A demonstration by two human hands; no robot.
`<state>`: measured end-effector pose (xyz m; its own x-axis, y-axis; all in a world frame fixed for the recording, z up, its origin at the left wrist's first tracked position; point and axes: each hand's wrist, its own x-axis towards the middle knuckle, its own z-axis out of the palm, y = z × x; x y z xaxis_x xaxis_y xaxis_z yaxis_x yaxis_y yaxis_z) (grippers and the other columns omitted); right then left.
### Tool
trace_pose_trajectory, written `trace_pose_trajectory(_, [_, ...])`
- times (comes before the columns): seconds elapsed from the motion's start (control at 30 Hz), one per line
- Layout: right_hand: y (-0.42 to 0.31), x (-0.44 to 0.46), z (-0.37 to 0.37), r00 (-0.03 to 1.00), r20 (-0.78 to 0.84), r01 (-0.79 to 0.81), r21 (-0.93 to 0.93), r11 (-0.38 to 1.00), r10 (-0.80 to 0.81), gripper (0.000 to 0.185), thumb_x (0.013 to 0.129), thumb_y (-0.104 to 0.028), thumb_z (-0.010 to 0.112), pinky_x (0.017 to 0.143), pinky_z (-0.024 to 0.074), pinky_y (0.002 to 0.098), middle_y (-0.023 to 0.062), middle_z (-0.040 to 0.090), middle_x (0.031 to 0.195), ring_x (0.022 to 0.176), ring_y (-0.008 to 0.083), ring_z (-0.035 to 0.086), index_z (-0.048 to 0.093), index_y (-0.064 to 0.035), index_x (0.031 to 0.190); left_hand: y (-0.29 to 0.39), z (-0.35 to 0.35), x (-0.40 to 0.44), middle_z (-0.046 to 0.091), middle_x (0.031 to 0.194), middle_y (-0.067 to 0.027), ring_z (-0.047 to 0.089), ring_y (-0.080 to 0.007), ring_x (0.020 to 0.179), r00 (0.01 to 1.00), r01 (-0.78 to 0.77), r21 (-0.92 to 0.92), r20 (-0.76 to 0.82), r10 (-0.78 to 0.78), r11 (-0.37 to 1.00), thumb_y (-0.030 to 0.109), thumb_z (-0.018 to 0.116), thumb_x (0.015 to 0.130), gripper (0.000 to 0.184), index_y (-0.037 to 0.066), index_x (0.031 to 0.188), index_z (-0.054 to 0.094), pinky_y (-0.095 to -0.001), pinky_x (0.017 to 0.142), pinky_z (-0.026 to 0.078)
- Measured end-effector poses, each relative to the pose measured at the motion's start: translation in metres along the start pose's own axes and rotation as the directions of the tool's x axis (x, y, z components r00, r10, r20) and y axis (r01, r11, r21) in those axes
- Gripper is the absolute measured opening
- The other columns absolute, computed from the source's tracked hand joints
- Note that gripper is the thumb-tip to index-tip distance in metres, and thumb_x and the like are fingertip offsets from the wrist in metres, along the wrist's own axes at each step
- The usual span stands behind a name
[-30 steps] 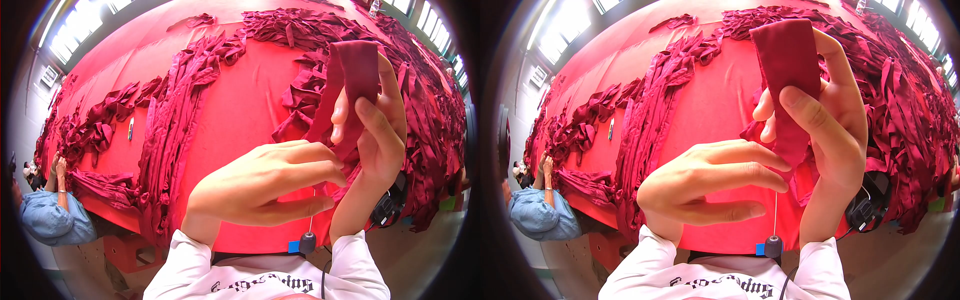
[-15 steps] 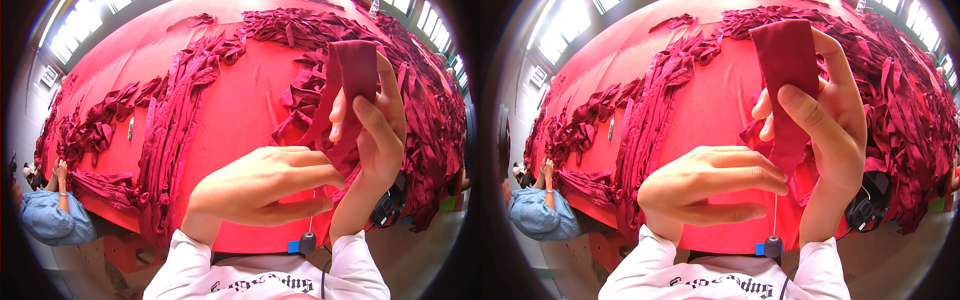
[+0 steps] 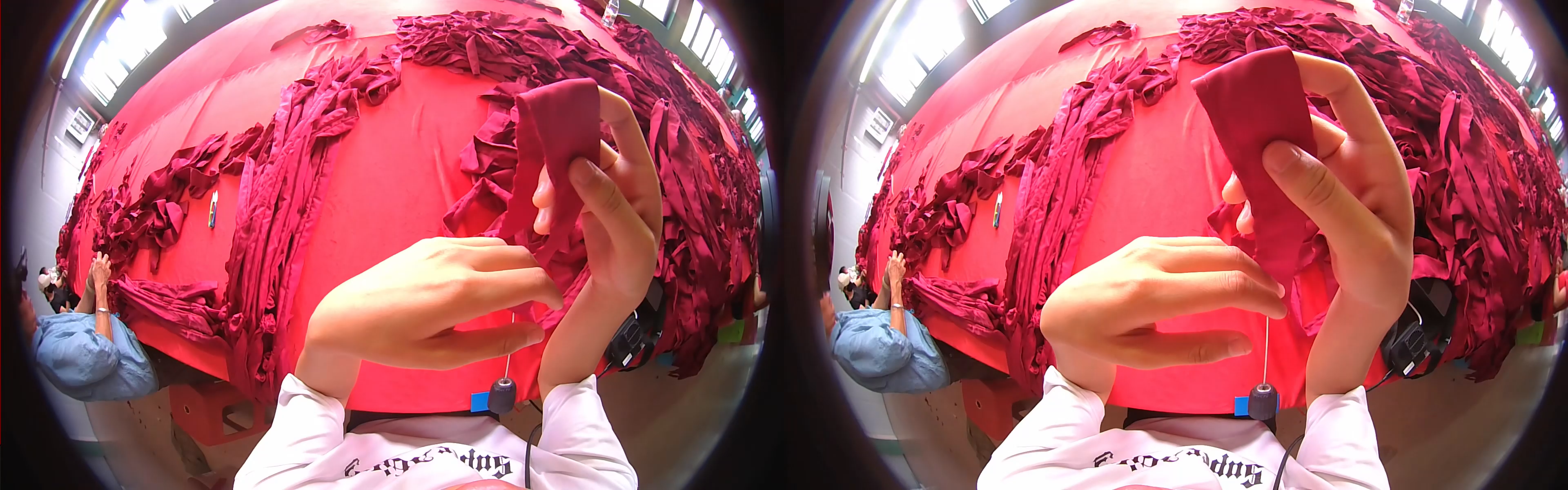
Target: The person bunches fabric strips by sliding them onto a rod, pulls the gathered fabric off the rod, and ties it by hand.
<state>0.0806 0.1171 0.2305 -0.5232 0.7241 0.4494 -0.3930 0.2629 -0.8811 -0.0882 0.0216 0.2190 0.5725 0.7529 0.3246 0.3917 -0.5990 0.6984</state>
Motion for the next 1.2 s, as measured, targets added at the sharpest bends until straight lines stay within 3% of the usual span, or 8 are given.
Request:
trace_pose_trajectory(0.13, [0.0,0.0,-0.003,1.0,0.017,-0.001,-0.014,1.0,0.001,0.054,0.096,-0.015,0.056,0.058,0.0522,0.0262,0.0124,0.064,0.083,0.064,0.0148,0.063,0.035,0.0025,0.142,-0.002,-0.002,0.003,0.065,0.099,-0.0123,0.063,-0.0307,0.097,0.994,-0.07,-0.013,-0.081,0.069,0.997,0.009,0.069,0.088,0.025,0.0,0.111,0.065,-0.0386,0.087,0.051])
trace_pose_trajectory(0.4, [-0.002,0.0,-0.013,0.992,0.113,0.055,-0.013,0.998,-0.053,0.058,0.099,-0.009,0.043,0.059,0.0532,0.0266,0.0161,0.065,0.083,0.061,0.0165,0.062,0.025,0.0013,0.153,0.001,0.003,0.006,0.057,0.112,-0.0159,0.061,-0.0302,0.103,0.921,-0.074,-0.129,-0.388,0.019,0.989,0.004,0.072,0.084,0.021,-0.001,0.104,0.069,-0.0381,0.093,0.048])
trace_pose_trajectory(0.57, [0.0,0.0,-0.007,0.996,0.049,0.072,-0.046,0.996,-0.069,0.058,0.099,-0.01,0.044,0.06,0.0538,0.0266,0.0162,0.066,0.084,0.061,0.0166,0.063,0.026,0.0013,0.152,0.001,0.003,0.003,0.06,0.102,-0.0156,0.062,-0.031,0.098,0.974,-0.052,-0.197,-0.226,0.006,0.979,0.006,0.069,0.086,0.021,0.0,0.106,0.068,-0.0392,0.094,0.047])
trace_pose_trajectory(0.73, [0.0,0.0,-0.004,0.997,0.041,0.065,-0.053,0.996,-0.062,0.059,0.099,-0.013,0.047,0.059,0.054,0.0264,0.0159,0.066,0.085,0.061,0.0165,0.063,0.026,0.0027,0.152,-0.008,0.007,0.0,0.06,0.095,-0.0127,0.06,-0.0326,0.084,0.988,-0.13,-0.106,-0.1,0.119,0.986,0.014,0.069,0.089,0.027,0.003,0.112,0.064,-0.0412,0.073,0.049])
trace_pose_trajectory(0.93, [0.001,0.002,-0.004,0.994,0.016,0.111,-0.104,0.988,-0.11,0.061,0.098,-0.013,0.047,0.058,0.0535,0.0266,0.017,0.067,0.085,0.059,0.0173,0.063,0.023,0.0065,0.151,-0.012,0.015,-0.004,0.061,0.083,-0.0138,0.061,-0.0336,0.081,0.989,-0.151,-0.072,-0.008,0.151,0.986,0.022,0.063,0.093,0.023,0.001,0.101,0.059,-0.0431,0.068,0.049])
trace_pose_trajectory(1.03, [0.003,0.008,-0.011,0.981,0.128,0.166,-0.139,0.976,-0.148,0.063,0.098,-0.013,0.048,0.065,0.0554,0.0278,0.0223,0.067,0.101,0.064,0.0181,0.065,0.021,0.0055,0.152,-0.013,0.016,-0.006,0.061,0.078,-0.0159,0.063,-0.0347,0.077,0.99,-0.129,-0.058,0.055,0.132,0.99,0.023,0.063,0.093,0.024,0.0,0.099,0.06,-0.0443,0.067,0.049])
trace_pose_trajectory(1.17, [0.003,0.014,-0.013,0.995,-0.014,0.098,-0.029,0.995,-0.099,0.066,0.095,-0.01,0.054,0.083,0.0557,0.0318,0.0287,0.057,0.127,0.088,0.0195,0.067,0.022,0.0041,0.152,-0.01,0.012,-0.007,0.06,0.068,-0.0127,0.062,-0.0326,0.065,0.988,-0.139,-0.181,-0.095,0.123,0.974,0.019,0.065,0.092,0.018,0.002,0.087,0.063,-0.0413,0.058,0.049])
trace_pose_trajectory(1.2, [0.004,0.014,-0.017,0.997,-0.031,0.074,0.009,0.997,-0.074,0.067,0.094,-0.008,0.056,0.089,0.0548,0.0331,0.0298,0.054,0.133,0.097,0.0204,0.067,0.022,0.0038,0.151,-0.009,0.009,-0.006,0.068,0.075,-0.0117,0.063,-0.028,0.061,0.976,-0.187,-0.204,-0.147,0.159,0.961,0.007,0.072,0.086,0.012,0.0,0.094,0.07,-0.0348,0.057,0.05])
